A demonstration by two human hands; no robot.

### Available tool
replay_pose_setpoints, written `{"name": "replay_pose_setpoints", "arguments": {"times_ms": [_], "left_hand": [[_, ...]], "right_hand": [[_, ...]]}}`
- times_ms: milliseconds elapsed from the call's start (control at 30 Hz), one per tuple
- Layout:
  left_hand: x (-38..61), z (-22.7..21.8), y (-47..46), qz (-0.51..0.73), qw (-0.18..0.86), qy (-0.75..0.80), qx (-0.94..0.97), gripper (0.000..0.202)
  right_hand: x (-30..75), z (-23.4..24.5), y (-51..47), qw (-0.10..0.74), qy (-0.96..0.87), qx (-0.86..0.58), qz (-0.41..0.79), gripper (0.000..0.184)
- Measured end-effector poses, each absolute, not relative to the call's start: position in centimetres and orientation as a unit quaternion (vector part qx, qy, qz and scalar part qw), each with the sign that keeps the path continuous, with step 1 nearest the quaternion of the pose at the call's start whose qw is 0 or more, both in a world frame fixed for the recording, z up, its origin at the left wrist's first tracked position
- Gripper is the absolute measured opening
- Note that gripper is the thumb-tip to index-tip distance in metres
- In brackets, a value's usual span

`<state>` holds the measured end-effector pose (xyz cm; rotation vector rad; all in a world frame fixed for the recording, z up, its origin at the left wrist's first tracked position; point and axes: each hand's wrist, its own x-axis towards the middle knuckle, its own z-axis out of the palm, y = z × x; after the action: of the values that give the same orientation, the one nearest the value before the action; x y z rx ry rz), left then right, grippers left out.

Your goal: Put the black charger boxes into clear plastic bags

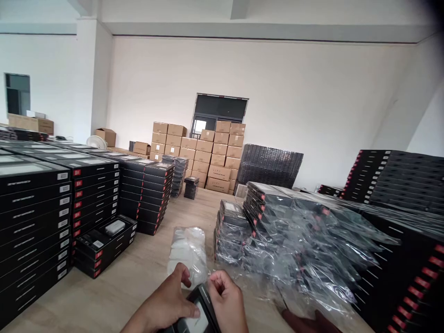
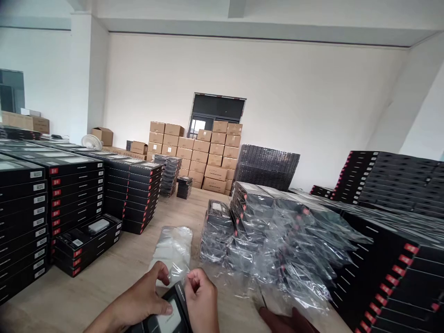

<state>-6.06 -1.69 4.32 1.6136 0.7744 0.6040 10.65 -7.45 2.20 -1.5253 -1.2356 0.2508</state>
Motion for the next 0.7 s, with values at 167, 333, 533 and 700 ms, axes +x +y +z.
{"name": "replay_pose_setpoints", "arguments": {"times_ms": [167,333,533,700], "left_hand": [[-5.9,4.1,-1.5,0.296,0.564,0.35,0.686,0.046],[-6.1,3.9,-1.1,0.342,0.523,0.347,0.699,0.044],[-5.9,3.8,-0.9,0.329,0.591,0.298,0.674,0.054],[-6.5,4.0,-0.9,0.268,0.668,0.276,0.637,0.061]], "right_hand": [[11.0,1.9,-7.5,0.514,-0.563,-0.648,0.019,0.013],[11.0,2.2,-7.7,0.475,-0.593,-0.649,-0.047,0.017],[11.0,2.9,-7.7,0.516,-0.56,-0.647,-0.039,0.018],[11.7,3.0,-7.6,0.563,-0.51,-0.65,-0.017,0.016]]}}
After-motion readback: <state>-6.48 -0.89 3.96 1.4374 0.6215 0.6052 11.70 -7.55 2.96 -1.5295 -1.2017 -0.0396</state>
